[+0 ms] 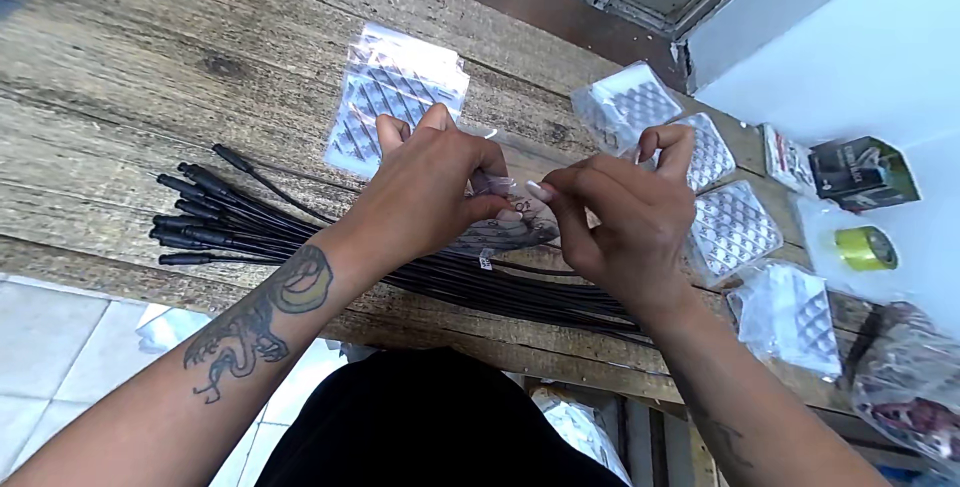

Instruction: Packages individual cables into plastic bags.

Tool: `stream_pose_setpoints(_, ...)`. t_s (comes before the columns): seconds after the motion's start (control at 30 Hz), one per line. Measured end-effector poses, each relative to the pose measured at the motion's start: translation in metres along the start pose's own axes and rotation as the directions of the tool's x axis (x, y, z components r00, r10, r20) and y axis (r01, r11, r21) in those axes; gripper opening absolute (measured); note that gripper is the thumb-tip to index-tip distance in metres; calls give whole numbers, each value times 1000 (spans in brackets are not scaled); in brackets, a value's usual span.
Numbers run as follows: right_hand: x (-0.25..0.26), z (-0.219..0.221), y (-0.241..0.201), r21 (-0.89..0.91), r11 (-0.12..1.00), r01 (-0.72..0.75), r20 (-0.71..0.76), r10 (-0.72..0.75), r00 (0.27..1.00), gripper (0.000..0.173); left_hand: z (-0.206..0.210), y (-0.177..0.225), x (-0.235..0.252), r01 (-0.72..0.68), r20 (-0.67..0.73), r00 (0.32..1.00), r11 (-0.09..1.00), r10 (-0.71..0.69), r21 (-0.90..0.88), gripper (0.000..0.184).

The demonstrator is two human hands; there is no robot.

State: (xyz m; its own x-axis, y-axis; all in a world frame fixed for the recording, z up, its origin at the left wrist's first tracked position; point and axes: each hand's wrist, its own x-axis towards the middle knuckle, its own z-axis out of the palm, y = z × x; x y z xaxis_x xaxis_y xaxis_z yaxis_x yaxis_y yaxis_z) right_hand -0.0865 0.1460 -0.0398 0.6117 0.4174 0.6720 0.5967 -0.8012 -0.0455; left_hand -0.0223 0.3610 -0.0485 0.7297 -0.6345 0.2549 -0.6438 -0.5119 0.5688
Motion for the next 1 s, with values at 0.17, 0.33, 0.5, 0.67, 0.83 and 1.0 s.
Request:
stream_pose_setpoints(0.17, -3, 4, -3, 187, 942, -278, 34, 277, 960, 20, 2, 0, 0, -3, 2, 1000, 1000, 3, -7, 20)
stream_pose_setpoints(0.33, -5, -24, 4, 257, 944, -207, 156, 171, 973, 15, -5, 2, -8, -69, -83, 994, 998, 70, 8, 24)
stream_pose_setpoints(0.5, -5, -42, 2, 272, 938, -214, 128, 185, 974, 13, -40, 3, -14, -158, -112, 977, 972, 179, 174, 16)
stream_pose_setpoints(0.67, -9, -49, 9, -13, 999, -35, 345, 37, 938, 45, -46, 2, -18, -249, -41, 962, 930, 270, 269, 19)
stream_pose_setpoints(0.83, -2, -49, 60, -74, 997, 17, 282, 5, 959, 22, -56, -29, 20, -362, 79, 930, 855, 359, 373, 18)
stream_pose_setpoints(1.0, 30, -84, 55, -305, 952, -5, 1, 6, 1000, 18, -88, -1, 61, -345, -123, 886, 812, 448, 471, 16)
